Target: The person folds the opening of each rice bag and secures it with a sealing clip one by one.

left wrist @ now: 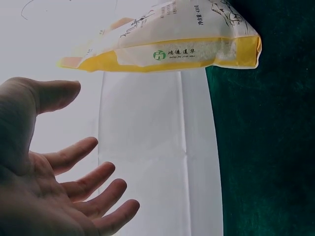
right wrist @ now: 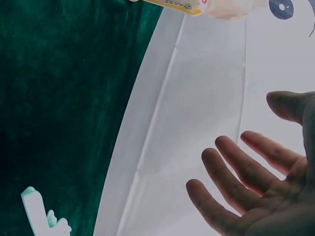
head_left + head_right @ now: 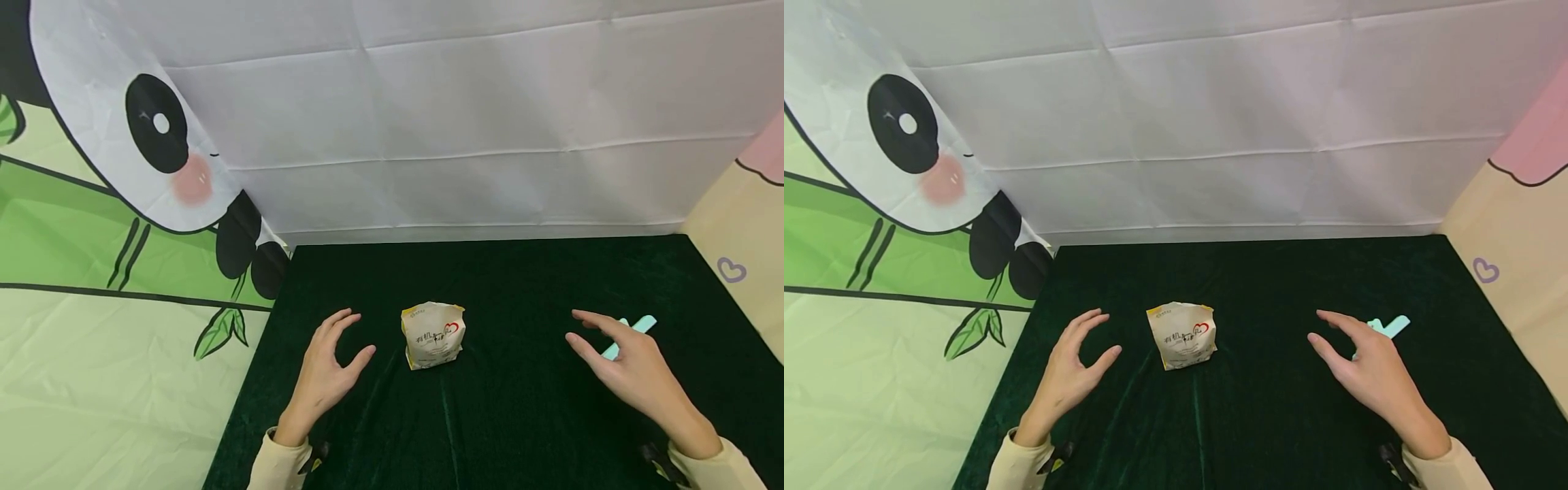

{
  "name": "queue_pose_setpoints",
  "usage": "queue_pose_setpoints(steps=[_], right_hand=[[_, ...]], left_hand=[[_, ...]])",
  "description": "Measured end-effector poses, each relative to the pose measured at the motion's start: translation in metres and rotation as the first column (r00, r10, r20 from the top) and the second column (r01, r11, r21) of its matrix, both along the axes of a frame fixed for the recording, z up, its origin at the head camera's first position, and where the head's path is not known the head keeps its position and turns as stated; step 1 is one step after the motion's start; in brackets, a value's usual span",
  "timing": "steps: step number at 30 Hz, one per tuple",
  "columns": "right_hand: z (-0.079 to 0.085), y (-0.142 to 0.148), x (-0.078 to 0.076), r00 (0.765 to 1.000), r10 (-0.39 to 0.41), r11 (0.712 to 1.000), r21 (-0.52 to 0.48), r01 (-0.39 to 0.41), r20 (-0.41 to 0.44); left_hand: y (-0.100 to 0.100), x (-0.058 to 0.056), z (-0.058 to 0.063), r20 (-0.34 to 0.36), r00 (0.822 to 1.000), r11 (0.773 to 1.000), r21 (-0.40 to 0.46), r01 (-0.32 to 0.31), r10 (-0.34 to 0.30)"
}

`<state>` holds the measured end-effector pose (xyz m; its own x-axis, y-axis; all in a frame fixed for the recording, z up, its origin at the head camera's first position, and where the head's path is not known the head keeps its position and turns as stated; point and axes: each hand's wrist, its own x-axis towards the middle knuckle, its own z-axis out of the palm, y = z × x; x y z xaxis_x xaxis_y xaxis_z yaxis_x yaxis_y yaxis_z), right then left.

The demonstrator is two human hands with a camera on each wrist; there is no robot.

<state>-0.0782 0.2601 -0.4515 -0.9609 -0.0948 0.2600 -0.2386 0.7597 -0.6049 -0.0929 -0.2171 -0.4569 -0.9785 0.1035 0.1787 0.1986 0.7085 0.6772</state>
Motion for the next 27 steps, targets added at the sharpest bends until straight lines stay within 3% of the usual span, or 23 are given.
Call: queue_pose_setpoints(steps=[8,27], right_hand=[[-0.004,-0.010,0.002,1.000,-0.009,0.999,-0.054,0.008,-0.022],[-0.003,-0.024,-0.001,1.000,0.025,0.997,-0.072,-0.025,-0.003]], left_hand=[[0.008,0.000,-0.001,0.007,1.000,1.000,0.020,0.001,-0.002],[0.015,0.004,-0.006,0.010,1.000,0.998,0.062,-0.018,0.017]])
